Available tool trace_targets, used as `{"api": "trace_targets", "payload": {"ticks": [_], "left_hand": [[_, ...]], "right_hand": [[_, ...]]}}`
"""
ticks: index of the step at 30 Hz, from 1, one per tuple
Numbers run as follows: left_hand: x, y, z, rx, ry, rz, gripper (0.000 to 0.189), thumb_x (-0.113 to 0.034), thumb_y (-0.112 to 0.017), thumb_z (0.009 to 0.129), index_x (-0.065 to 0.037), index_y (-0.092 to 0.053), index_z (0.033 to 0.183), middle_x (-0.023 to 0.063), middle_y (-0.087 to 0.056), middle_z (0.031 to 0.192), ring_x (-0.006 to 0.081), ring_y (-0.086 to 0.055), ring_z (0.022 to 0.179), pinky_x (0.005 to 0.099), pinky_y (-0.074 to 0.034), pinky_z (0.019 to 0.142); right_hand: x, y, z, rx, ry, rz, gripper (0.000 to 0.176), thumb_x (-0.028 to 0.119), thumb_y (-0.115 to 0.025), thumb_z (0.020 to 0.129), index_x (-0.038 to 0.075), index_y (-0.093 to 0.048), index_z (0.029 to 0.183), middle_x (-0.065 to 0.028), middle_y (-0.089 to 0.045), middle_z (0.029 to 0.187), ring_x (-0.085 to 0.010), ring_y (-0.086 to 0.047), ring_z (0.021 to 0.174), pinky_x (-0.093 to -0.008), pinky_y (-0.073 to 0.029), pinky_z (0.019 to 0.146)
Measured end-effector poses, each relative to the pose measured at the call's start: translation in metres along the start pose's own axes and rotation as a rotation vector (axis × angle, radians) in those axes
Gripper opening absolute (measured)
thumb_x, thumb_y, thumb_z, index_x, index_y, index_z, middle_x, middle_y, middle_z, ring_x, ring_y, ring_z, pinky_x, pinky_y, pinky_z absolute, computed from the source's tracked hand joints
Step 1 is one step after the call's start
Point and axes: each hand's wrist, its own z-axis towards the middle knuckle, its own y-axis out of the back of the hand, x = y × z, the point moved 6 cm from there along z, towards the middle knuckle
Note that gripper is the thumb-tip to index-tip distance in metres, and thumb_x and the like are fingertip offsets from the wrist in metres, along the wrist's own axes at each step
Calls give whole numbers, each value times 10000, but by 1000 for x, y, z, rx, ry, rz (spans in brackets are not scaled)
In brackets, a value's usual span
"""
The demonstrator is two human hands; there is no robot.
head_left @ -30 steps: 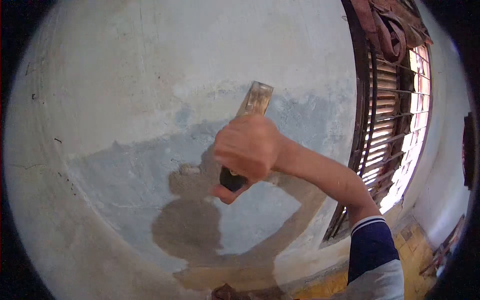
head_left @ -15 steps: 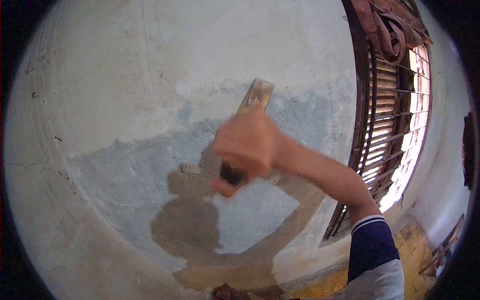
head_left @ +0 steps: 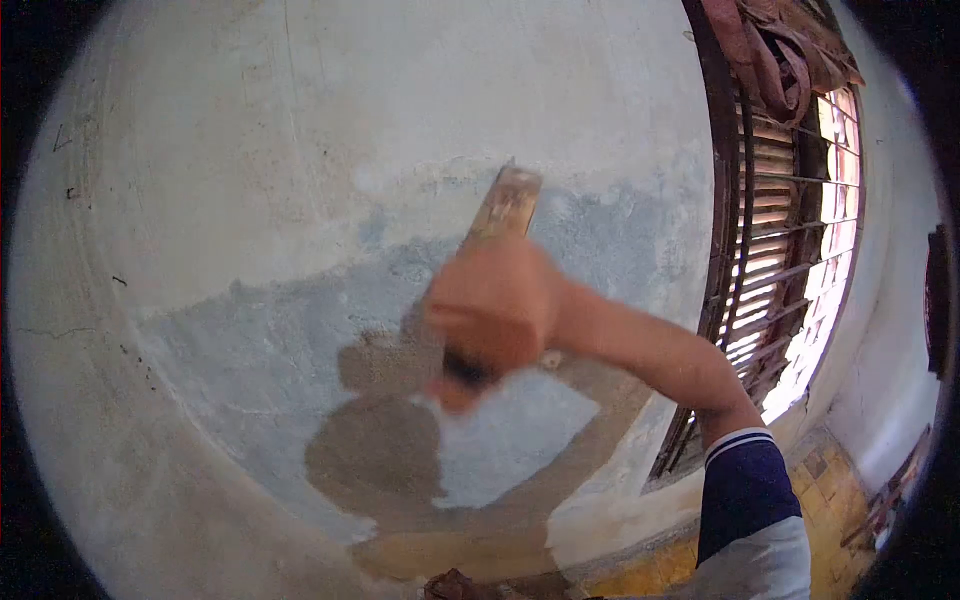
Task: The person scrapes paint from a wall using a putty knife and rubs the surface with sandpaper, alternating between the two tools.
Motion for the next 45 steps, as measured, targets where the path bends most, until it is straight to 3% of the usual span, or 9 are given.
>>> {"api": "trace_targets", "payload": {"ticks": [20,27,29,32,33,35,39,42,45], "left_hand": [[19,41,-30,10,27,1,567,-561,-450,1006,-30,-647,1049,126,-628,946,261,-584,853,456,-484,785],[22,54,-22,65,25,9,578,-566,-452,1004,-28,-654,1061,131,-638,958,264,-597,866,460,-491,796],[17,58,-10,102,16,16,581,-567,-452,1004,-27,-656,1064,132,-641,961,265,-600,870,461,-493,800],[13,73,13,214,-18,83,586,-570,-453,1003,-26,-660,1069,134,-645,966,267,-605,876,463,-497,804],[10,83,26,280,-48,137,587,-570,-453,1003,-25,-661,1071,134,-647,968,267,-607,878,463,-498,806],[-6,93,50,412,-168,285,590,-572,-454,1002,-25,-663,1074,136,-650,971,268,-611,882,464,-500,809],[-134,-112,2,1,-857,1304,194,-161,-651,962,-42,-737,1088,129,-751,1009,190,-707,935,331,-552,825],[-166,-194,12,82,-1014,1136,179,-76,-607,963,-43,-737,1082,91,-746,1073,194,-708,947,336,-538,860],[-203,-286,-5,95,-1486,1237,279,29,-620,882,-75,-741,1111,92,-739,1092,243,-698,1023,347,-508,936]], "right_hand": [[-13,11,-12,-37,45,-159,375,348,-646,784,93,-453,589,-26,-430,584,-208,-490,450,-354,-409,397],[164,8,-93,278,-163,305,319,298,-673,831,133,-553,586,-16,-552,594,-227,-590,527,-327,-450,456],[214,-4,-135,180,-336,296,243,254,-667,864,92,-605,693,-43,-594,691,-224,-606,568,-321,-454,477],[292,-7,-198,18,-875,408,158,146,-640,894,56,-640,764,-52,-637,753,-218,-632,614,-304,-465,506],[333,-14,-231,-11,-971,317,181,244,-700,841,82,-621,824,-74,-642,833,-237,-621,653,-370,-456,557],[400,-20,-284,2,-1221,243,296,337,-760,787,107,-601,886,-95,-636,900,-257,-603,684,-436,-443,603],[432,-4,-302,131,-1463,369,287,315,-758,783,105,-598,897,-90,-591,842,-264,-576,652,-433,-430,586],[429,10,-311,169,-1485,428,282,299,-756,780,104,-595,905,-87,-557,798,-269,-557,629,-431,-420,573],[415,28,-324,201,-1463,479,278,283,-754,777,102,-593,913,-84,-523,755,-274,-537,605,-429,-410,560]]}}
